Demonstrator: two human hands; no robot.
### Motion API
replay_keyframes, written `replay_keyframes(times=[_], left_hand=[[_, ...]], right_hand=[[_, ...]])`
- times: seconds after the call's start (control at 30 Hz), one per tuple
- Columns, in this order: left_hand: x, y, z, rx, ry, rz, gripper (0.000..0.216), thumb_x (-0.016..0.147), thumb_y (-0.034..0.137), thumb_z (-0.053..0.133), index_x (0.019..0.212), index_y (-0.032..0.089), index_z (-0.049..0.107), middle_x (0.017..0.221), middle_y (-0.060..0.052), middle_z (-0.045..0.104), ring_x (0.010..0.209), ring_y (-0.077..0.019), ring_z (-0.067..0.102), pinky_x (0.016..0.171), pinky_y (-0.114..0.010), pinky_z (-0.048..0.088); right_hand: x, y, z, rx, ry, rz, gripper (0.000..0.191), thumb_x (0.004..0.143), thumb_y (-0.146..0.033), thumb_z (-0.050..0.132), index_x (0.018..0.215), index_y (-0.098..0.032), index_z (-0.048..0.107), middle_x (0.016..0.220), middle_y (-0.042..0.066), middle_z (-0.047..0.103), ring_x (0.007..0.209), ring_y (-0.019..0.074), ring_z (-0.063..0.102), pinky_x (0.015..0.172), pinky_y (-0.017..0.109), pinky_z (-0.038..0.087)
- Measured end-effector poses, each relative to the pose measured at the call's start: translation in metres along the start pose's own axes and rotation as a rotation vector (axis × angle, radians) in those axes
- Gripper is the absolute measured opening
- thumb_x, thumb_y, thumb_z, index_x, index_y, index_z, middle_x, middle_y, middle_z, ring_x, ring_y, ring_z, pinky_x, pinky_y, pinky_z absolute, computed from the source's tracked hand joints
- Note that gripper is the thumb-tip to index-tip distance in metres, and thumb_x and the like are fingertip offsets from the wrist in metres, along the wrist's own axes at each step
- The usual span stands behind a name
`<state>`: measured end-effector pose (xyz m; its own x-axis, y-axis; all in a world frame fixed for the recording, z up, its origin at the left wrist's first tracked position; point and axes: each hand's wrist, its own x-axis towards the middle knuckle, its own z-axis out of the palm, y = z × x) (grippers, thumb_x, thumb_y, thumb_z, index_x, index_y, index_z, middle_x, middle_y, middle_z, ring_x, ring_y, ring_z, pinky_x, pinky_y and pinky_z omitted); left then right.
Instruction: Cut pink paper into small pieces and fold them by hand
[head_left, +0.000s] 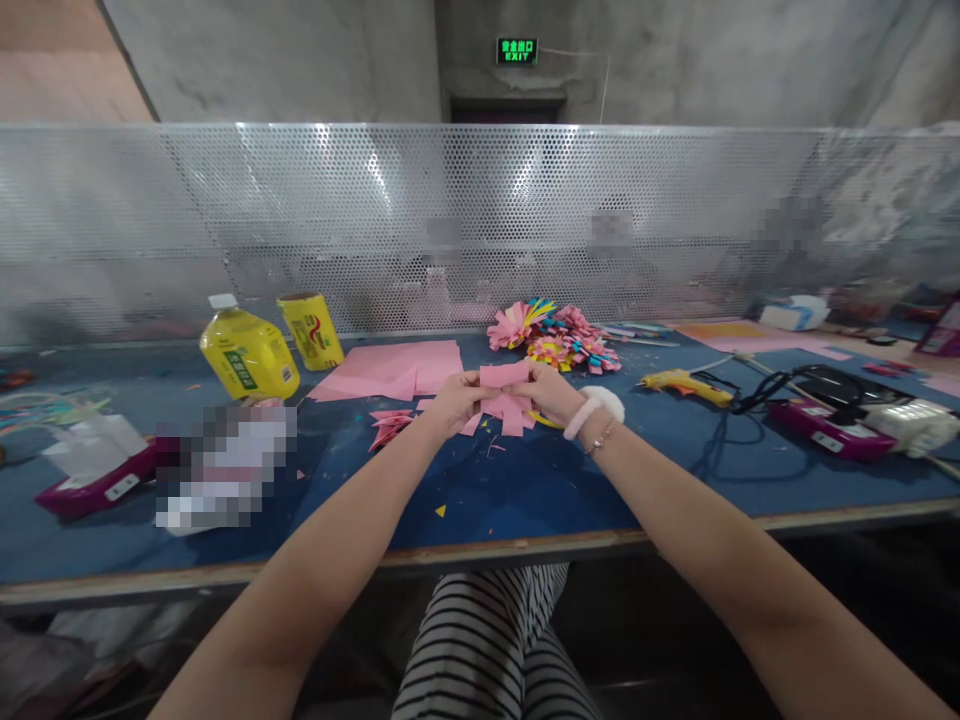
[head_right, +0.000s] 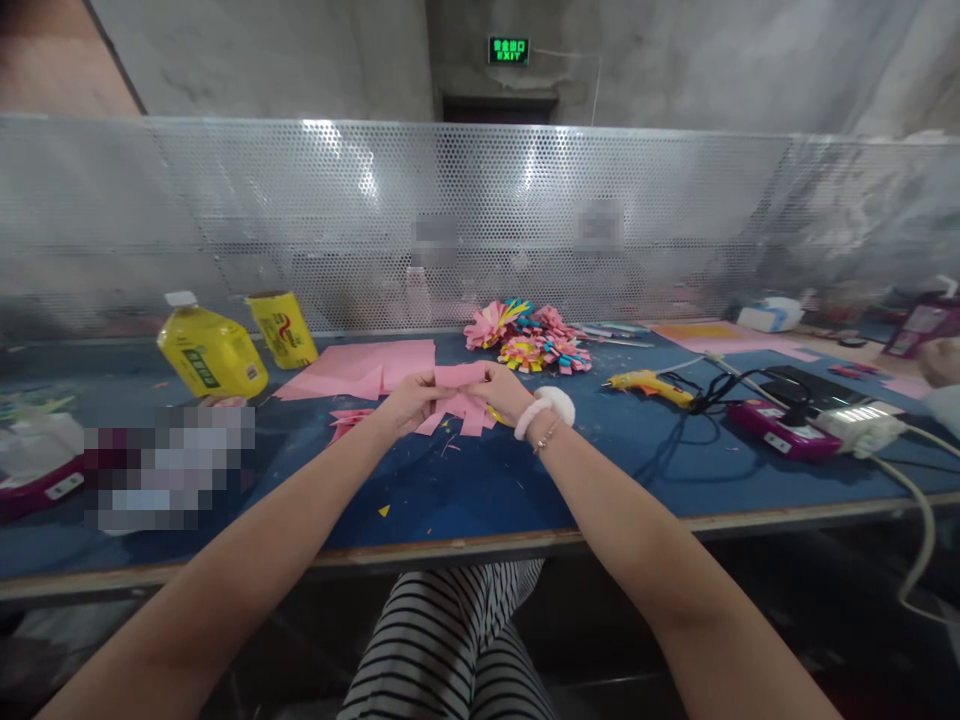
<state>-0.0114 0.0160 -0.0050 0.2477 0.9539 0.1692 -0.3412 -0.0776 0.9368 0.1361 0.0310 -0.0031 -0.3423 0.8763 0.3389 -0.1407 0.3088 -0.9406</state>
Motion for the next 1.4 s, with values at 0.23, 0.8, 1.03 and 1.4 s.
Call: replay_keyframes(times=[0.23,0.8,1.03,1.4], left_hand=[[-0.003,0.011,0.003,-0.104,0.093,-0.086,0.021,0.05,0.0,0.063,0.067,0.012,0.06,0.059,0.0,0.062,0.053,-0.008,0.056,0.054,-0.021,0.047],[-0.003,0.008,-0.002,0.012,-0.008,0.097,0.013,0.056,0.015,0.059,0.067,0.013,0.066,0.061,-0.002,0.062,0.054,-0.0087,0.057,0.055,-0.022,0.047],[0.001,0.004,0.0,0.173,0.132,0.262,0.019,0.054,0.011,0.049,0.062,0.014,0.066,0.063,-0.002,0.064,0.058,-0.0106,0.058,0.059,-0.025,0.049],[-0.002,0.006,-0.001,0.344,0.07,0.212,0.021,0.056,0.008,0.04,0.063,0.013,0.059,0.051,0.001,0.057,0.047,-0.0107,0.058,0.049,-0.024,0.049]], right_hand=[[-0.005,-0.015,0.003,0.146,-0.009,0.094,0.014,0.053,-0.009,0.061,0.063,-0.014,0.053,0.049,-0.007,0.047,0.041,0.0023,0.037,0.042,0.017,0.033],[-0.004,-0.021,0.0,0.38,0.113,0.24,0.018,0.072,-0.01,0.041,0.068,-0.015,0.058,0.055,-0.001,0.052,0.051,0.0054,0.05,0.055,0.017,0.047],[-0.006,-0.021,0.0,0.405,0.014,0.245,0.012,0.076,-0.022,0.047,0.074,-0.014,0.056,0.062,0.0,0.056,0.055,0.0069,0.054,0.054,0.019,0.048],[-0.006,-0.018,0.0,0.163,0.048,0.211,0.014,0.073,-0.027,0.054,0.086,-0.022,0.051,0.063,-0.003,0.056,0.048,0.0093,0.057,0.038,0.018,0.042]])
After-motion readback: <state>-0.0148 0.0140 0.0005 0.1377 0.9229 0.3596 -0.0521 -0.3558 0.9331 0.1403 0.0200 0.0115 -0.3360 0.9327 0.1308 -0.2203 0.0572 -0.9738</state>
